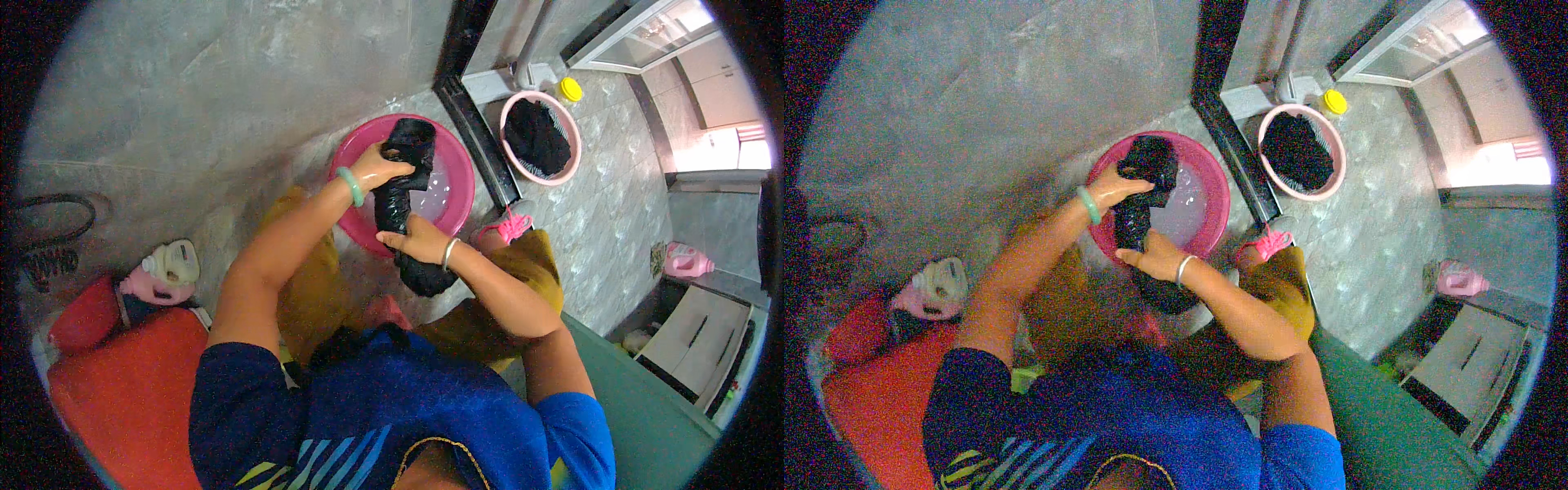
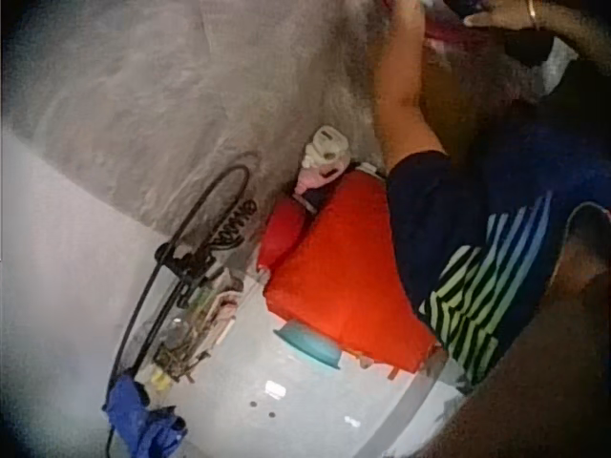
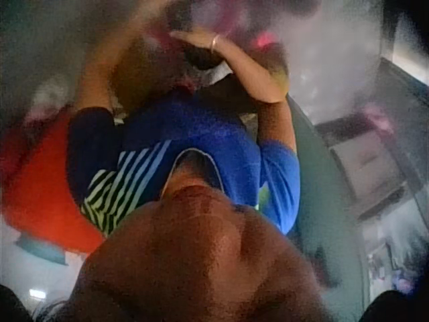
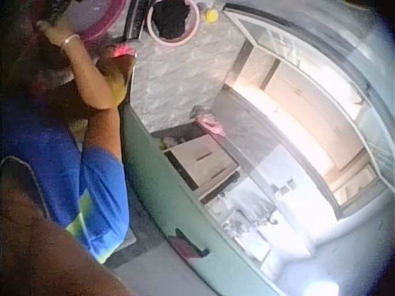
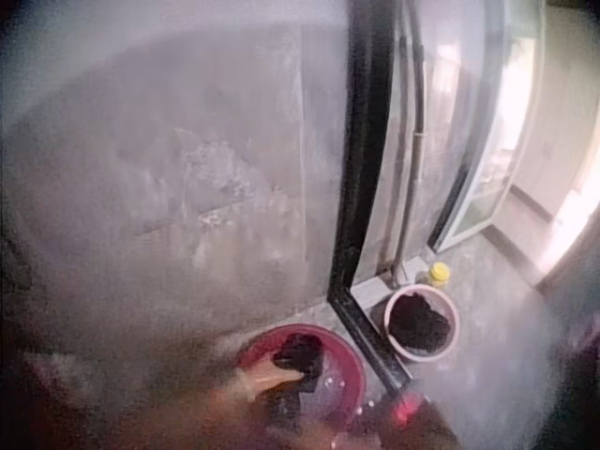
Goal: The person picks up a dark garment from a toilet lid and puts it into a pink basin on the floor. The person سپس washes the garment by hand in soapy water, rubs it together, wrings it out, and places it into a green laundry basket nearby.
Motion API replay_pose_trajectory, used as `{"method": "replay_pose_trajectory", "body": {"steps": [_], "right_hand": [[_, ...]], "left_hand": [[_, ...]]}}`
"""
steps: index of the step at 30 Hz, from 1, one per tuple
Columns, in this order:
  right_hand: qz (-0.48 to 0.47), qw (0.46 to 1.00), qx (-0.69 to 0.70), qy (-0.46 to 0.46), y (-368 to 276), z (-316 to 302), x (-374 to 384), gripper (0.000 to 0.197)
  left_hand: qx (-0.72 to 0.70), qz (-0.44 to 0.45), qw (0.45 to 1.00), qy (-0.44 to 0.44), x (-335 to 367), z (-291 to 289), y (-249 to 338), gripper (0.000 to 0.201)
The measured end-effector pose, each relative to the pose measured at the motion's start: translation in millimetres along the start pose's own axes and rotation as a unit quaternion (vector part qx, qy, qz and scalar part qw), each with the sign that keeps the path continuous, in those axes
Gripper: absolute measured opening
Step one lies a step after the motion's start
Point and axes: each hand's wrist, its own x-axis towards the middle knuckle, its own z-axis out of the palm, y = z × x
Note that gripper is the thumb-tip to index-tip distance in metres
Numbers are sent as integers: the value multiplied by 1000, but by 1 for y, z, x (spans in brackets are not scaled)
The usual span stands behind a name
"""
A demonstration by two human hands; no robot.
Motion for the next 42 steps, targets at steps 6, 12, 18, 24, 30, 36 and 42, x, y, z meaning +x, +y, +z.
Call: {"method": "replay_pose_trajectory", "body": {"steps": [6, 12, 18, 24, 30, 36, 42], "right_hand": [[23, 984, -176, -4, 49, 30, 36, 66], [36, 957, -288, -2, 80, 56, 59, 50], [70, 912, -396, -81, 70, 68, 63, 62], [62, 952, -296, 47, 70, 72, 61, 66], [-7, 975, -168, 145, 1, 59, 5, 102], [-75, 964, -223, 126, 20, 58, 1, 106], [-128, 978, -86, 144, 42, 44, 26, 103]], "left_hand": [[217, 80, 973, -24, 3, 14, -33, 42], [403, 76, 912, -19, -10, 25, -48, 46], [500, 17, 865, 22, -14, 28, -87, 44], [353, -38, 916, 186, 2, -3, -112, 48], [84, -114, 946, 293, -2, -34, -125, 46], [108, 61, 964, 236, -38, -10, -65, 38], [174, 105, 943, 263, -29, 0, -73, 62]]}}
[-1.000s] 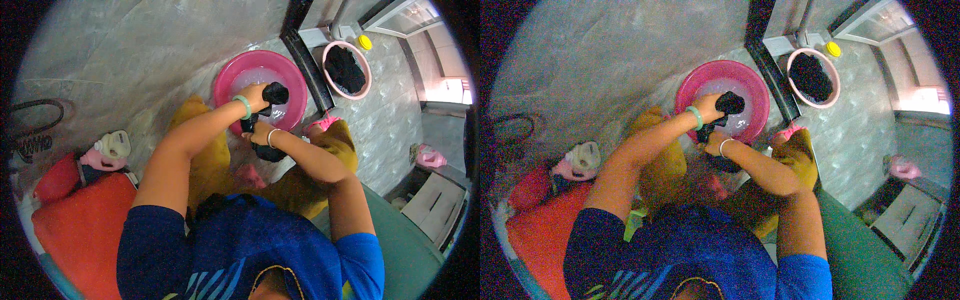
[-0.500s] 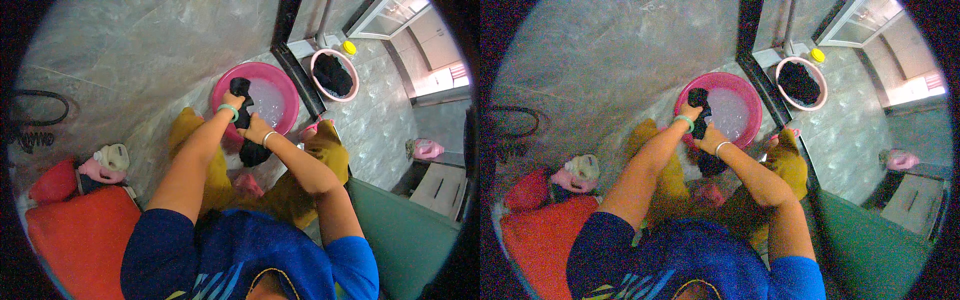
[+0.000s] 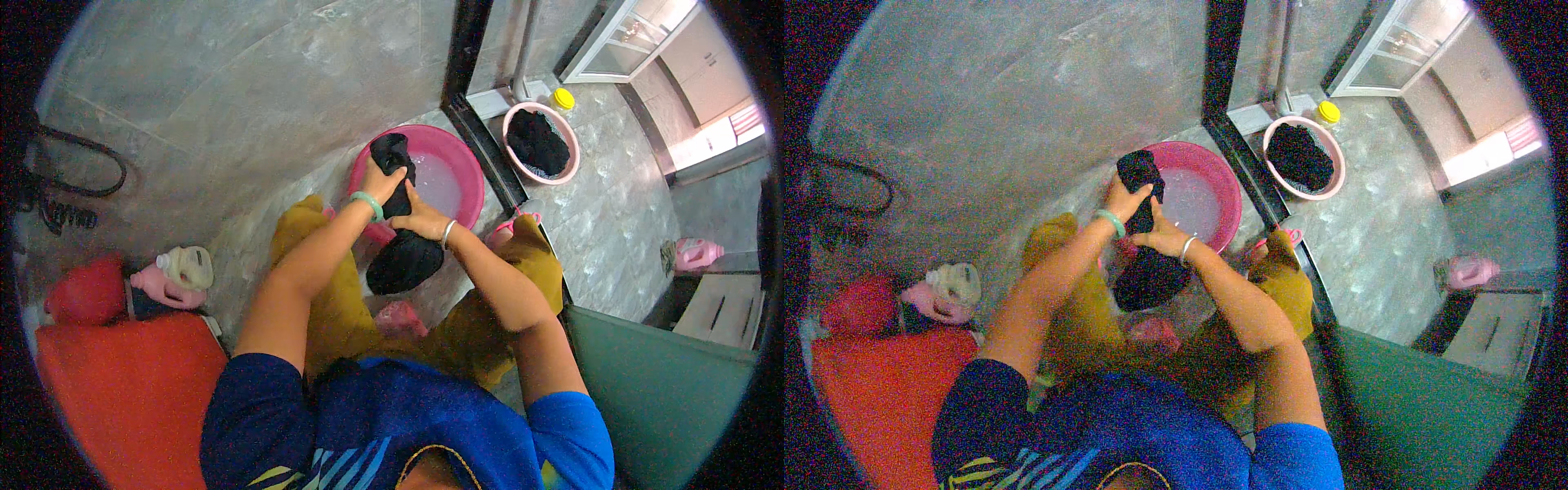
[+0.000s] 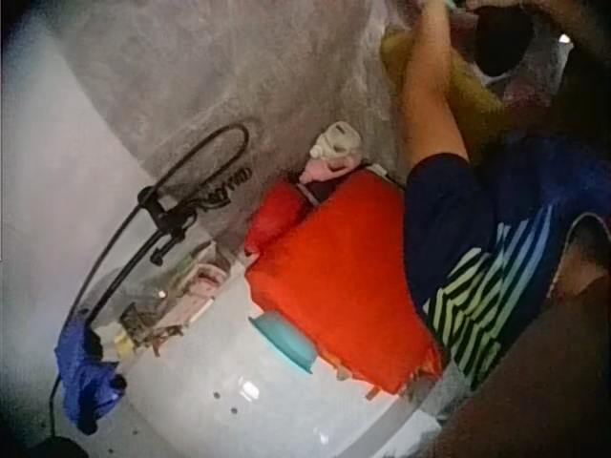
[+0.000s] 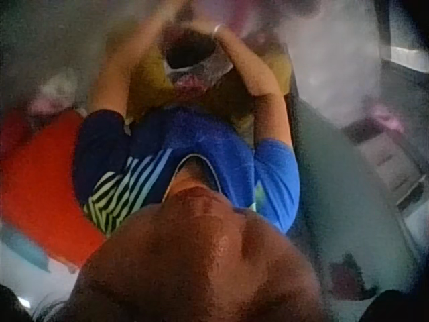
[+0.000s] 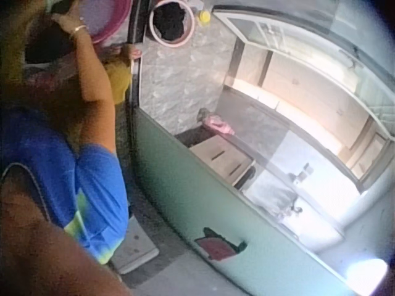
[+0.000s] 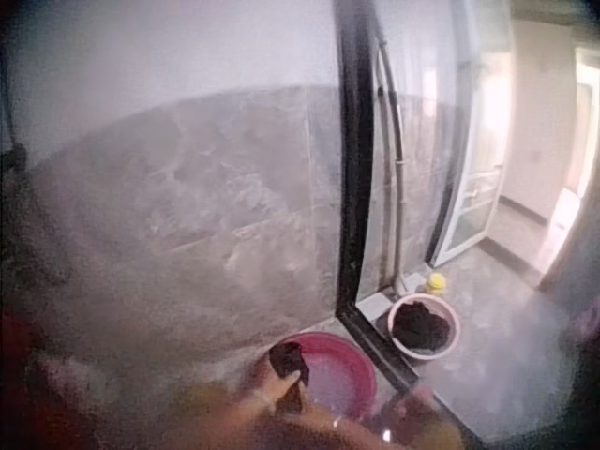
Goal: The person picks up a dark garment from a toilet lid and puts it into a pink basin on the floor. The person سپس washes the garment by hand in soapy water, rubs it together, wrings it out, and places it into a green laundry basket nearby.
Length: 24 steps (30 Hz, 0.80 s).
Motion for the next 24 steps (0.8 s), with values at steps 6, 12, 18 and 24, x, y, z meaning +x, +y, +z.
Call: {"method": "replay_pose_trajectory", "body": {"steps": [6, 12, 18, 24], "right_hand": [[99, 930, 339, -97, -11, -13, -6, 105], [122, 819, 557, -61, -33, -24, -25, 59], [93, 677, 717, -136, -73, -41, -49, 46], [-37, 591, 804, -54, -89, -10, -80, 49]], "left_hand": [[66, 73, 983, -158, -3, -20, 26, 103], [-50, 204, 944, -256, 8, -49, 53, 66], [-127, 182, 871, -439, 25, -74, 81, 62], [-218, 59, 745, -627, 34, -80, 106, 66]]}}
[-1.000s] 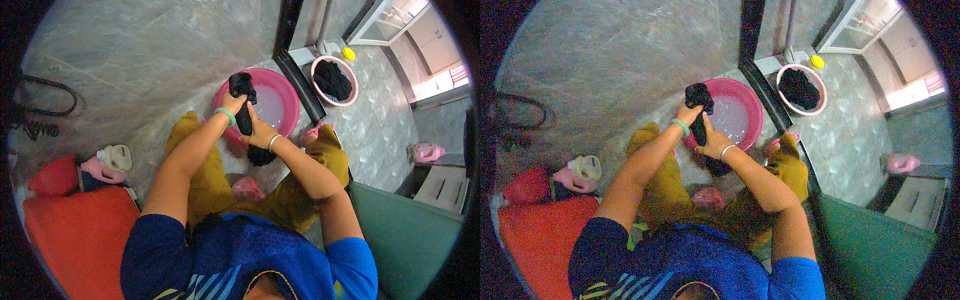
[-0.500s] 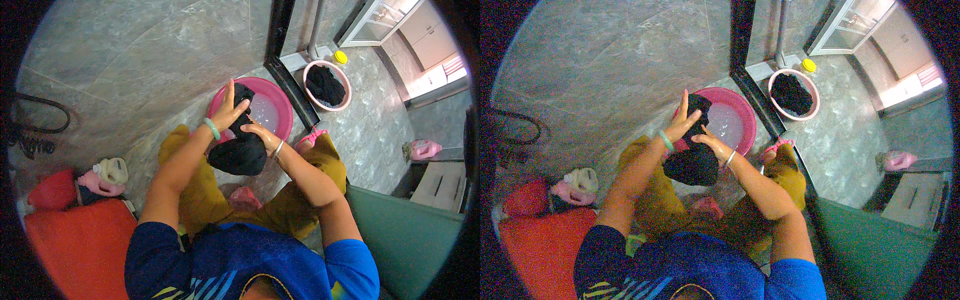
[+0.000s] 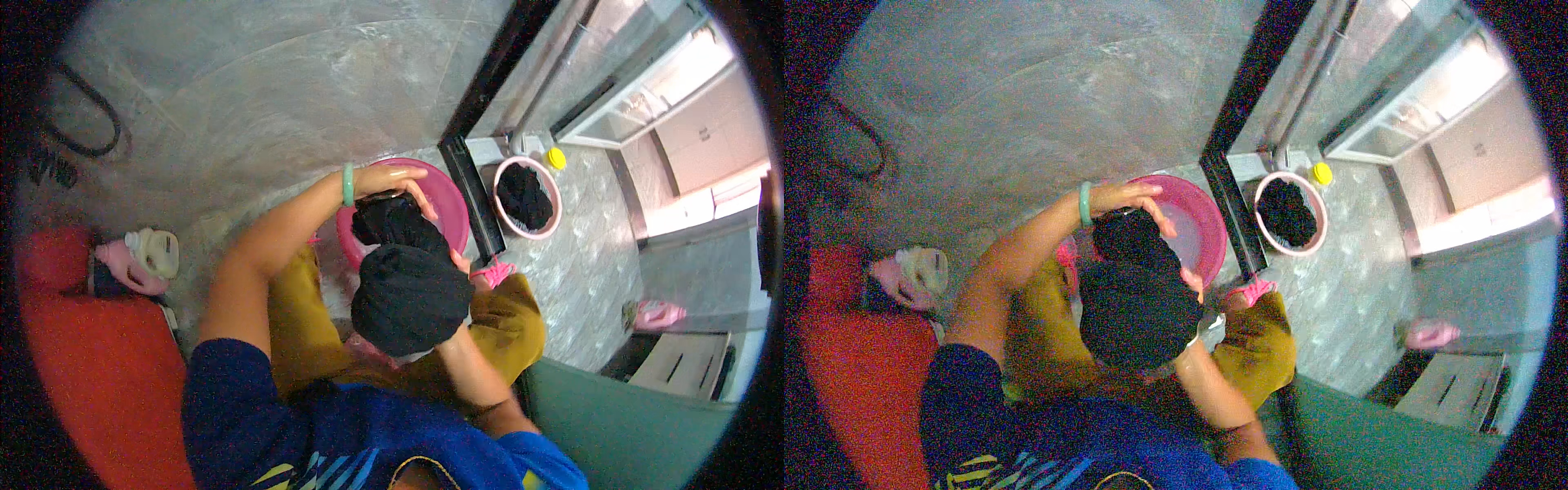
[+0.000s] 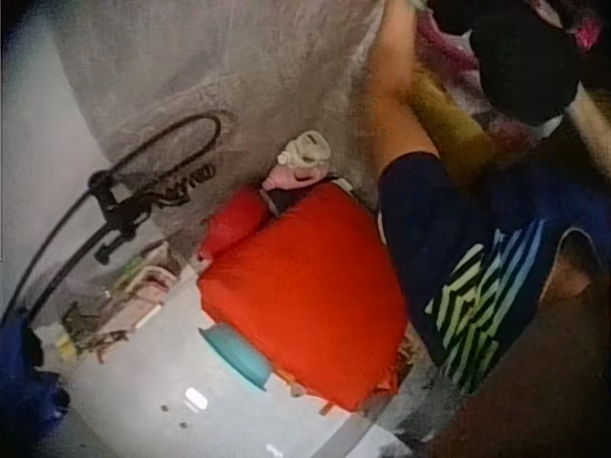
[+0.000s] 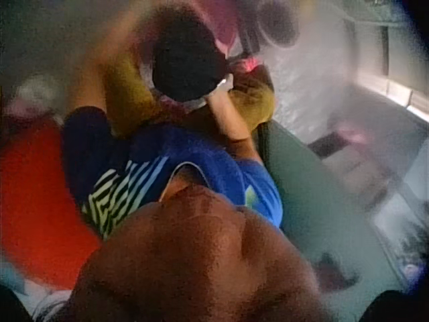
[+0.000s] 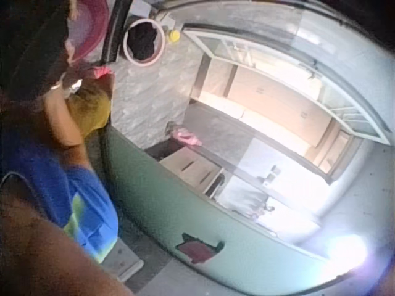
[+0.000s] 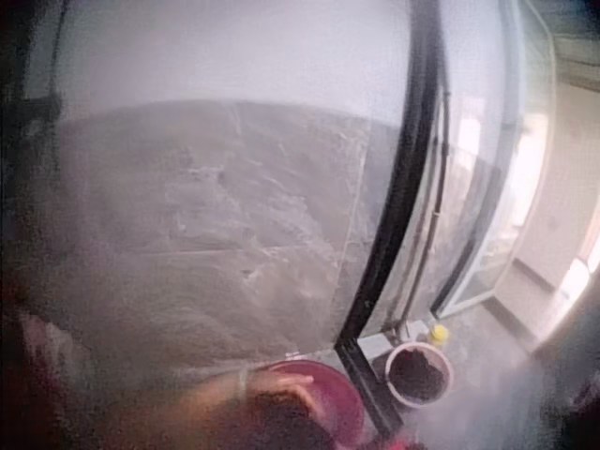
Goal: The person picks up a dark garment from a toilet lid and puts it into a pink basin on the floor. The person سپس washes the garment by hand in soapy water, rubs it together, wrings it out, and places it into a green laundry basket nearby.
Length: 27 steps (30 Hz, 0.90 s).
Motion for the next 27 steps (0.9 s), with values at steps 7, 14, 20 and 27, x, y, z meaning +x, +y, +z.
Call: {"method": "replay_pose_trajectory", "body": {"steps": [7, 14, 20, 27], "right_hand": [[-75, 996, 36, -42, 12, 6, -19, 49], [-117, 993, 6, -20, 6, 9, -27, 48], [-166, 986, -23, 8, -4, 7, -18, 48], [-232, 970, -59, 46, -6, -1, 2, 47]], "left_hand": [[-224, 113, 967, -37, 8, 27, 17, 65], [-498, 490, 716, -3, 52, 84, 39, 56], [-525, 454, 718, 46, 84, 98, -9, 50], [-559, 402, 713, 128, 75, 98, -30, 41]]}}
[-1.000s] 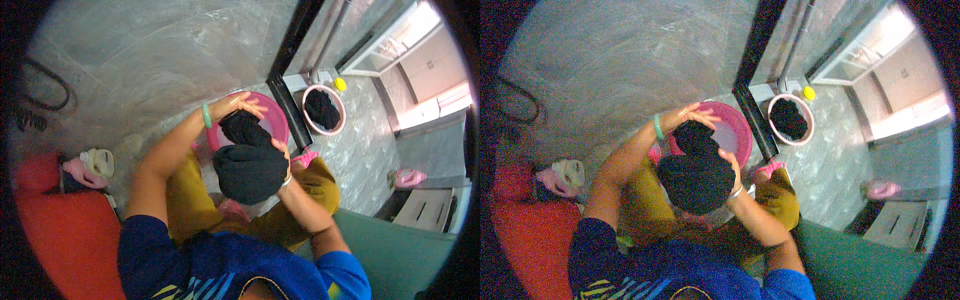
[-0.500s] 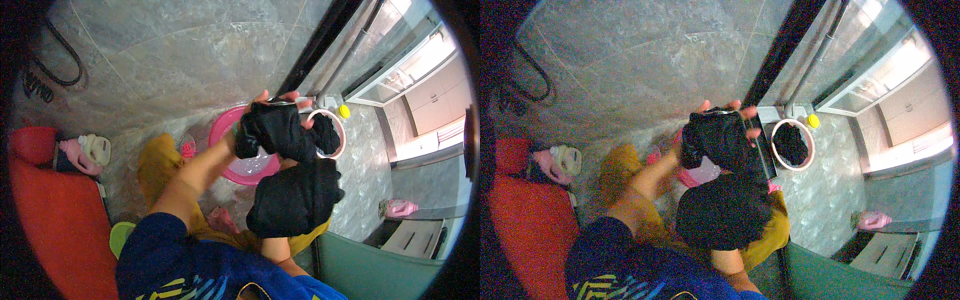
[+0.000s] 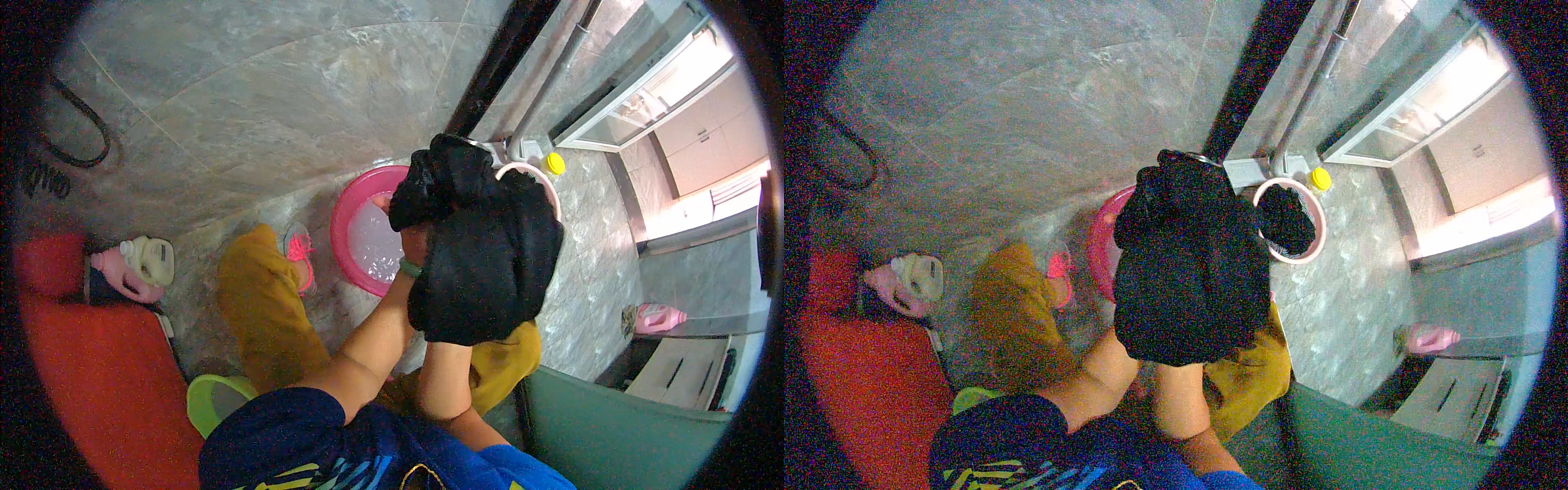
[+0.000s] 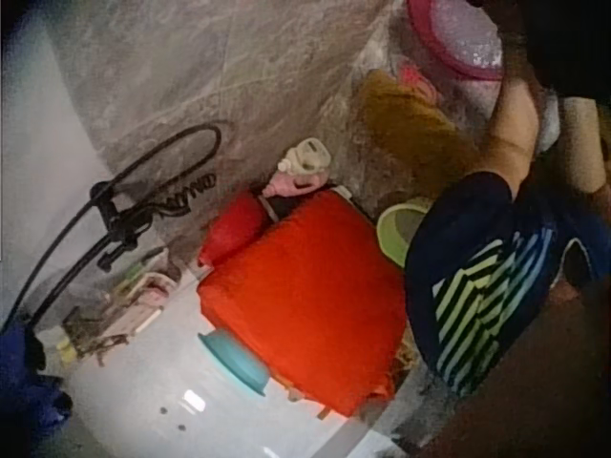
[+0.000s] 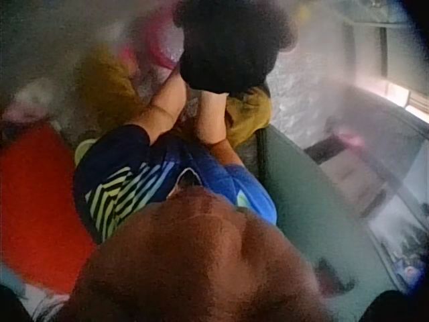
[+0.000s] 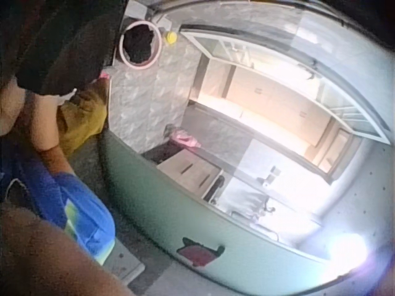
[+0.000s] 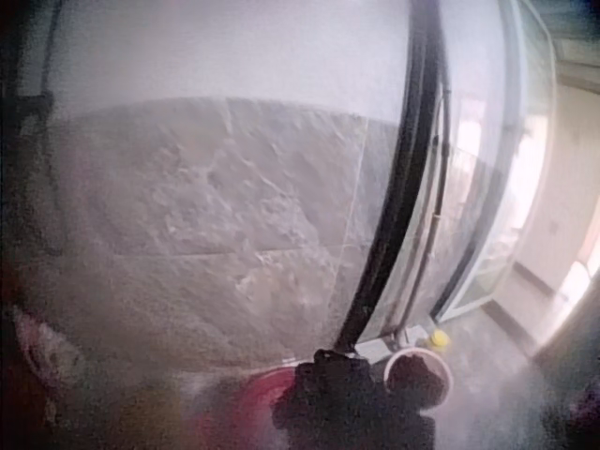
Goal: The person picks up a dark garment from a toilet lid and puts it into a pink basin on the floor. The person سپس washes the garment by hand in soapy water, rubs it together, wrings it out, and places it into a green laundry basket nearby.
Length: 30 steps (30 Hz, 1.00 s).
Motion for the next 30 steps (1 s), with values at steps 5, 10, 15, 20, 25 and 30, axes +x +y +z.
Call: {"method": "replay_pose_trajectory", "body": {"steps": [5, 10, 15, 20, 25, 30], "right_hand": [[-33, 999, -37, 22, 6, -3, 12, 47], [-71, 988, -128, 59, -6, -2, 16, 46], [125, 992, -3, 25, -23, 5, 2, 45], [219, 907, -338, 122, -39, -2, -7, 48], [219, 766, -603, -36, -46, -6, 4, 57], [186, 648, -731, -102, -29, -14, 31, 64]], "left_hand": [[18, 7, 997, 74, -11, -2, 15, 35], [21, 8, 991, 132, -15, -6, 22, 28], [3, -4, 981, 193, -16, -12, 29, 22], [116, -11, 973, 199, -19, -30, 41, 19], [224, -84, 944, 228, -16, -25, 53, 14], [288, -118, 907, 284, -6, -20, 67, 10]]}}
